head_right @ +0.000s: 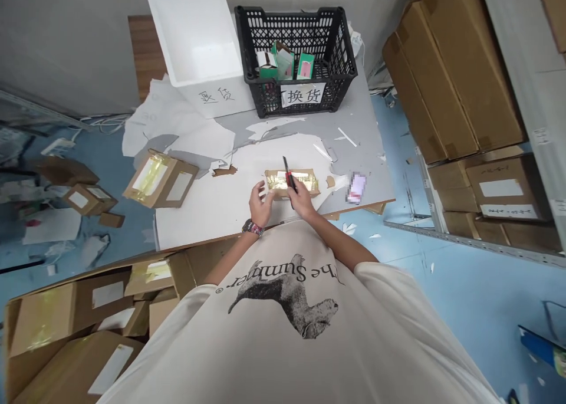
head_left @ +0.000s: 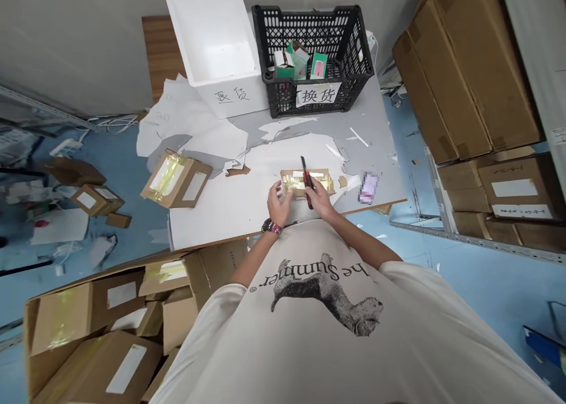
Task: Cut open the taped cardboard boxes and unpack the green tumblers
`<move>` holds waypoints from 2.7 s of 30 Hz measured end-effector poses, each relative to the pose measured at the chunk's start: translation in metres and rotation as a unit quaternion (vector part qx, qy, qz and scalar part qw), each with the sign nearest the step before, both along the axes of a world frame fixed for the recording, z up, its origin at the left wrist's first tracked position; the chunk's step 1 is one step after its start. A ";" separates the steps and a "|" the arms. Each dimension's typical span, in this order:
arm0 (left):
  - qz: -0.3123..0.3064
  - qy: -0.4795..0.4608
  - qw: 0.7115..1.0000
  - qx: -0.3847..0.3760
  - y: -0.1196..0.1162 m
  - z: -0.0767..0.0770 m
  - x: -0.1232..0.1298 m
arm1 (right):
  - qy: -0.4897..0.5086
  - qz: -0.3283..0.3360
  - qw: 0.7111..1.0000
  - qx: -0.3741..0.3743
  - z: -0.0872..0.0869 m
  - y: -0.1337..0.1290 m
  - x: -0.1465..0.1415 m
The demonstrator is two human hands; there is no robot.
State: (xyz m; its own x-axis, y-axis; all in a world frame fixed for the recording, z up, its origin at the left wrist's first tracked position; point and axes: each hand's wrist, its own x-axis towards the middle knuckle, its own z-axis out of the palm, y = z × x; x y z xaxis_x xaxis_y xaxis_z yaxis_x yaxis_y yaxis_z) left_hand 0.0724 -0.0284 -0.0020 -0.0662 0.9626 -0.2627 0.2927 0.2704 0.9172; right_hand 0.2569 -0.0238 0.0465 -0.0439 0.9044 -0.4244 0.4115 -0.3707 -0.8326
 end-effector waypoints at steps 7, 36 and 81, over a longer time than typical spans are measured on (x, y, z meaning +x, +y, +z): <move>0.096 -0.213 0.960 -0.152 -0.008 -0.005 -0.031 | 0.021 0.103 0.992 0.067 -0.002 -0.010 -0.040; 0.042 -0.231 0.963 -0.136 0.007 -0.019 -0.070 | -0.416 0.213 0.884 0.020 0.003 0.035 -0.044; -0.266 0.082 0.957 -0.077 0.024 0.024 -0.089 | -0.362 0.173 0.910 0.099 -0.020 0.039 -0.016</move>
State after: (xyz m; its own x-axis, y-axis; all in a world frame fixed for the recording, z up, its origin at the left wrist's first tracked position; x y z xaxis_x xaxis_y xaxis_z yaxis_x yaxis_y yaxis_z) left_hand -0.0166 -0.0048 0.0222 0.3701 0.8219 -0.4330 0.5642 0.1714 0.8076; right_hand 0.2406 0.0156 0.0270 -0.1148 0.9514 -0.2857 0.9432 0.0141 -0.3320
